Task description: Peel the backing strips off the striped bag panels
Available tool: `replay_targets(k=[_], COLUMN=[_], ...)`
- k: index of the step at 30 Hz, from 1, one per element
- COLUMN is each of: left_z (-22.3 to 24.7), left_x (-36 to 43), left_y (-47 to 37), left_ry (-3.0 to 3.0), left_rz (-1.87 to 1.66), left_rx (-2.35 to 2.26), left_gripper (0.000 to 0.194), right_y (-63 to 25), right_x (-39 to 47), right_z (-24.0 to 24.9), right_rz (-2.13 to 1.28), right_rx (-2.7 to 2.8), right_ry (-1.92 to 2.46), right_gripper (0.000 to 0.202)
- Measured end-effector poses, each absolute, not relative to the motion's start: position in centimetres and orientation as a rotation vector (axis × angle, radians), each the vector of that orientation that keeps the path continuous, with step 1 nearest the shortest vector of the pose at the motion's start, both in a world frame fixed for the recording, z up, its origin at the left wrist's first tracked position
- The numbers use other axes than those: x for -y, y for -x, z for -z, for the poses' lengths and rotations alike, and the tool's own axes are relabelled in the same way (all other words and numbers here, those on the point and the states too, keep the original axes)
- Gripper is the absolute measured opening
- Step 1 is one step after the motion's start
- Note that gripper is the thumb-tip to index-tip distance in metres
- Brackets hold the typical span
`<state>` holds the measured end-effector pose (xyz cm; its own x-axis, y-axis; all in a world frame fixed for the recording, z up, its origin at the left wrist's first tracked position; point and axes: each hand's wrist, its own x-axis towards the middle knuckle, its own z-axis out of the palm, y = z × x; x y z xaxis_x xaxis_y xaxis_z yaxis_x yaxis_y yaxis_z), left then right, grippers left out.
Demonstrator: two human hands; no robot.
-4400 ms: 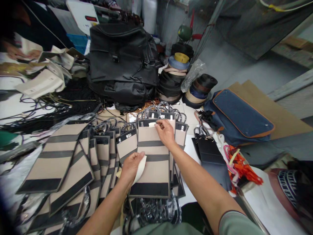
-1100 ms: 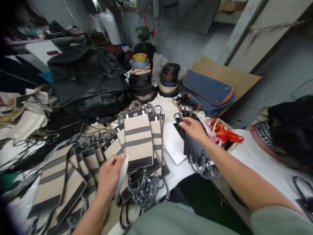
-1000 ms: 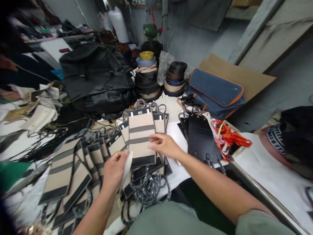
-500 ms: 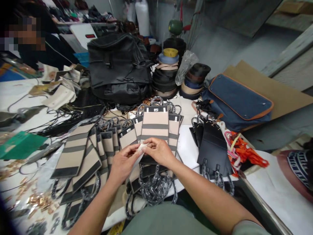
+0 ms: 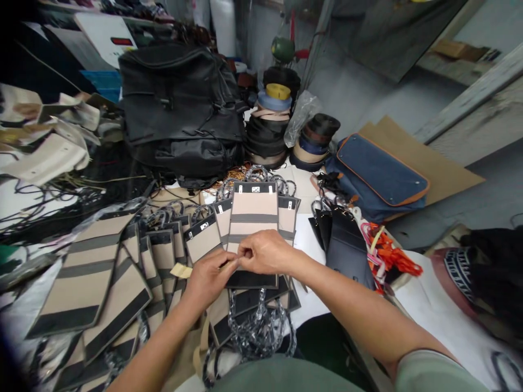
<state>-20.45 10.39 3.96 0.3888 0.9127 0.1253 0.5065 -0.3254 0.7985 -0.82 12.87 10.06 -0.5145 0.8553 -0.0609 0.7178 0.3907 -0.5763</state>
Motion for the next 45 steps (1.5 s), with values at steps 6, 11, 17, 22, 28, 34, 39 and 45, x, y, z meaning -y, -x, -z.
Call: replay_targets(k=[6,11,17,22,28,34,39,45], left_z=[-4.1,-2.5,2.3,4.4,4.7,2.4,-1.3,-3.5], left_x=[-11.8,-11.5,-11.2,-10.9,-10.6,-10.0,-9.2,-8.4], left_y=[20.1,18.9,17.7,17.6,17.4,16.9,18.1,19.4], left_ry=[-2.066,-1.988,-1.499,-1.286,-1.172,-1.057,-1.070,-1.102], left_rz=[-0.908,-0.935,-0.867,-0.811,-0.811,-0.885,-0.946,-1.034], left_rx=[-1.231,-1.204,-1.172,-1.243,-1.311,-1.362,-1.407,-1.557], left_gripper=[0.014,0.014,0.024,0.030,0.034,0.043,0.045,0.048], right_y=[1.8,-1.6,-7.9,-8.6,-8.6,-8.8,-7.9,-0.9], right_x=[-13.6,-17.6,-26.7,-29.7,-29.4,-29.8,-27.5,-15.6], right_z=[-9.1,-5.3,-2.2,0.1,2.8,2.9,-1.0,-5.9], right_rz=[-0.553,-0.729,-0.669,-0.536,-0.224,-0.275,-0.244,-1.398], right_rx=[2.426,1.767,1.438,1.583,1.493,1.445,1.315,1.614], right_ry=[1.433,1.610,1.684,1.858,1.905,1.951,1.810,1.239], right_gripper=[0.011,0.022,0.025,0.020,0.045,0.032,0.038,0.037])
